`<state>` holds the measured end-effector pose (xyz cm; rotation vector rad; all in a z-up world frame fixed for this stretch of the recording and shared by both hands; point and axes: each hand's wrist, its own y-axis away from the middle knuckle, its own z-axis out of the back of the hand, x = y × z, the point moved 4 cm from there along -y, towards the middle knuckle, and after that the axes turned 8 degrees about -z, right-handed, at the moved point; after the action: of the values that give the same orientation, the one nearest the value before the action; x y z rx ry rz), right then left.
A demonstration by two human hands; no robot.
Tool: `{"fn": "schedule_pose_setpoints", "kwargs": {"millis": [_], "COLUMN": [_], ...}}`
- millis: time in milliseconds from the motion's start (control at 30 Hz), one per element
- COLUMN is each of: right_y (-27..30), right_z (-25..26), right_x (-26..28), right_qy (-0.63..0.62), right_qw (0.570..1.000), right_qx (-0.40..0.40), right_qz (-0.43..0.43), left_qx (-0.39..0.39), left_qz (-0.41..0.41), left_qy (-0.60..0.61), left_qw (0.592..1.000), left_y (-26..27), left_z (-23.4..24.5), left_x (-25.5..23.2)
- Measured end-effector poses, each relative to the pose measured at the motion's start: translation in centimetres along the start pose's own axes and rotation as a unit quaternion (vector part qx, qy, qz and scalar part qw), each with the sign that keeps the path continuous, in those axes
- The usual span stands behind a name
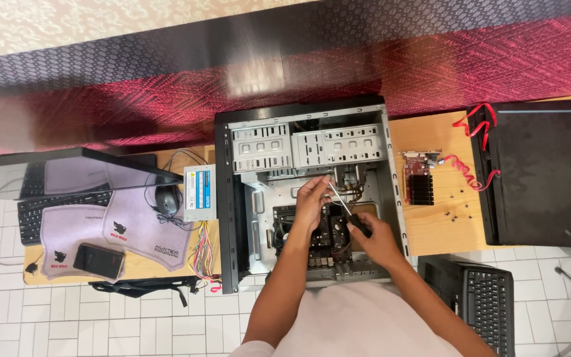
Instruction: The person uses a screwdriver to tighten screws on a component inside an open computer case. They manipulate the internal parts and secure the hardware while working on a desk.
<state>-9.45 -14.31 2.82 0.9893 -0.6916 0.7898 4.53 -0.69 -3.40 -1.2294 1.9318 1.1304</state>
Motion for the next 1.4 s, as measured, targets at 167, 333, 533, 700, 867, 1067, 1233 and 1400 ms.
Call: {"fn": "schedule_pose_setpoints", "kwargs": {"millis": [167,333,533,700,867,1067,1233,1400], "right_y": [0.0,0.0,-0.2,-0.3,-0.4,-0.4,-0.1,1.5], "right_z": [0.0,0.0,0.0,0.0,-0.2,-0.2,1.0,6.1], "right_x": [0.0,0.6,0.8,0.8,0.4,0.3,1.2,8.8], "right_qy": [-0.04,-0.044,-0.036,-0.039,-0.04,-0.042,-0.06,-0.095], "right_qw": [0.999,0.999,0.999,0.999,0.999,0.999,0.997,0.991], "right_qx": [0.008,0.009,0.0,-0.003,-0.01,-0.02,-0.035,-0.071], "right_qz": [-0.005,-0.008,0.007,0.01,0.012,0.022,0.038,0.06], "left_qx": [-0.015,-0.017,-0.022,-0.03,-0.036,-0.036,-0.032,0.053], "left_qz": [0.004,0.007,0.004,-0.008,-0.01,-0.013,-0.066,-0.42], "left_qy": [0.014,0.022,0.02,0.014,0.002,-0.002,-0.085,-0.543], "left_qw": [1.0,1.0,1.0,0.999,0.999,0.999,0.994,0.725], "left_y": [-0.1,0.1,-0.1,-0.4,-0.4,-0.4,0.4,3.0], "left_z": [0.3,0.1,0.3,0.6,0.7,0.6,-0.3,-6.7], "left_x": [0.1,-0.1,0.1,0.6,0.7,0.8,-0.4,-4.3]}}
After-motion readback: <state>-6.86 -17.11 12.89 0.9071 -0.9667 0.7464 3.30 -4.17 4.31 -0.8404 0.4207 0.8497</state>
